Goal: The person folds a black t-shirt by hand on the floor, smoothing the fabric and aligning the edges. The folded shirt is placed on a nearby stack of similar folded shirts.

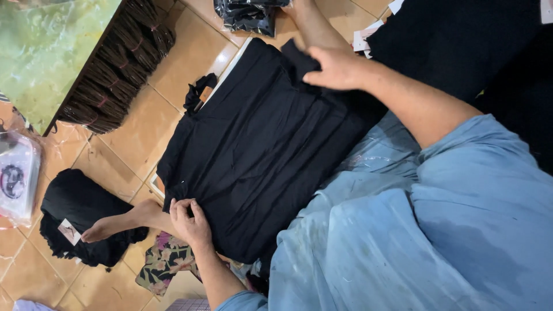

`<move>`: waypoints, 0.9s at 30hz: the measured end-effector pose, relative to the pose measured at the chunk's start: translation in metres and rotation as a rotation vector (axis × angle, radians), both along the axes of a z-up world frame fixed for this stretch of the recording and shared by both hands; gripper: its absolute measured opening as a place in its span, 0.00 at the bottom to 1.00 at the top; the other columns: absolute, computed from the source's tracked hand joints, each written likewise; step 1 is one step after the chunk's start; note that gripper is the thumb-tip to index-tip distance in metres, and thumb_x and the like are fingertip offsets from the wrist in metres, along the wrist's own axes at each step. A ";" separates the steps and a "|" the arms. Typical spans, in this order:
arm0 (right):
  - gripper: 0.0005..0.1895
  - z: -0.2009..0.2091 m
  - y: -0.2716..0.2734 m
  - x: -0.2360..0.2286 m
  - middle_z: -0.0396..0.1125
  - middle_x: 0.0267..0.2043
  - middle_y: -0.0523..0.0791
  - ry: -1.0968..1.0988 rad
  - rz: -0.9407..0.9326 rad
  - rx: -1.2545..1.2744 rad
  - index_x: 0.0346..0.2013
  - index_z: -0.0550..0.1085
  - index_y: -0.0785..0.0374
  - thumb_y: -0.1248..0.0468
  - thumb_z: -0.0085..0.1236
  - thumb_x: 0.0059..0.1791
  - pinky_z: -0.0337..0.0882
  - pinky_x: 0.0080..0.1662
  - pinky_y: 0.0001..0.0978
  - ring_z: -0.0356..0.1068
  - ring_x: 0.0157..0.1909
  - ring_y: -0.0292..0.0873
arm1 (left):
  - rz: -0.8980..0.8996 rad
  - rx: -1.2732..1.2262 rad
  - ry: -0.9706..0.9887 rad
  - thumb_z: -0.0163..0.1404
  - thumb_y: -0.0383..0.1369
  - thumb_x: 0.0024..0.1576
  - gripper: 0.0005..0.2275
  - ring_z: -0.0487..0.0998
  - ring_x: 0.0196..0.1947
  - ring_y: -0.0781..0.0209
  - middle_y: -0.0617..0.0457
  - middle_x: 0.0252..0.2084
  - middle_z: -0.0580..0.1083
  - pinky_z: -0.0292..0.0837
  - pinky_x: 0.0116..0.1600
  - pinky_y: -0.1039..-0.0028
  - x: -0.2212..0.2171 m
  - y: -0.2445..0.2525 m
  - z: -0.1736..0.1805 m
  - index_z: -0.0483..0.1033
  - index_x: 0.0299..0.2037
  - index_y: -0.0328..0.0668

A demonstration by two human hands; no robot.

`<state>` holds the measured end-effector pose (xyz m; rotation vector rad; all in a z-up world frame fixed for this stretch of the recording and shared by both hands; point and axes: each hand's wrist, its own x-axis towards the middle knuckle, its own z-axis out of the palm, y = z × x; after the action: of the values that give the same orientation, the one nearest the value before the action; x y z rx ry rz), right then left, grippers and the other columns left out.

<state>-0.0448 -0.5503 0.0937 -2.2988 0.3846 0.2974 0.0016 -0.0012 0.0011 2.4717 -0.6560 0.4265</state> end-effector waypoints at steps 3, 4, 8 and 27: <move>0.38 -0.008 0.016 -0.009 0.69 0.53 0.62 -0.059 0.083 0.263 0.73 0.57 0.62 0.56 0.57 0.51 0.75 0.21 0.29 0.77 0.30 0.53 | 0.091 -0.029 0.004 0.56 0.28 0.63 0.03 0.74 0.63 0.36 0.48 0.43 0.74 0.70 0.64 0.51 0.009 0.023 -0.034 0.76 0.37 0.45; 0.38 -0.011 0.020 -0.012 0.69 0.53 0.62 -0.059 0.082 0.263 0.73 0.57 0.62 0.56 0.57 0.51 0.75 0.21 0.29 0.77 0.30 0.53 | 0.091 -0.028 0.004 0.56 0.28 0.63 0.03 0.74 0.63 0.36 0.48 0.43 0.74 0.70 0.64 0.51 0.010 0.023 -0.034 0.76 0.37 0.45; 0.35 -0.040 0.029 -0.018 0.61 0.59 0.64 -0.164 0.119 0.468 0.74 0.53 0.71 0.68 0.49 0.52 0.79 0.25 0.26 0.78 0.39 0.49 | 0.073 -0.027 -0.002 0.55 0.29 0.64 0.03 0.74 0.62 0.33 0.48 0.42 0.74 0.70 0.62 0.50 0.011 0.025 -0.036 0.75 0.37 0.45; 0.34 -0.162 0.043 0.041 0.60 0.71 0.54 -0.663 0.054 -0.263 0.74 0.59 0.60 0.67 0.48 0.52 0.59 0.66 0.54 0.59 0.72 0.56 | 0.021 -0.050 -0.092 0.57 0.27 0.62 0.05 0.79 0.52 0.40 0.47 0.36 0.75 0.69 0.67 0.55 0.013 0.021 -0.037 0.76 0.35 0.40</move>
<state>-0.0035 -0.5072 -0.0680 -2.4986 0.0204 -0.5145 0.0146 0.0202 -0.0358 2.4258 -0.6487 0.5615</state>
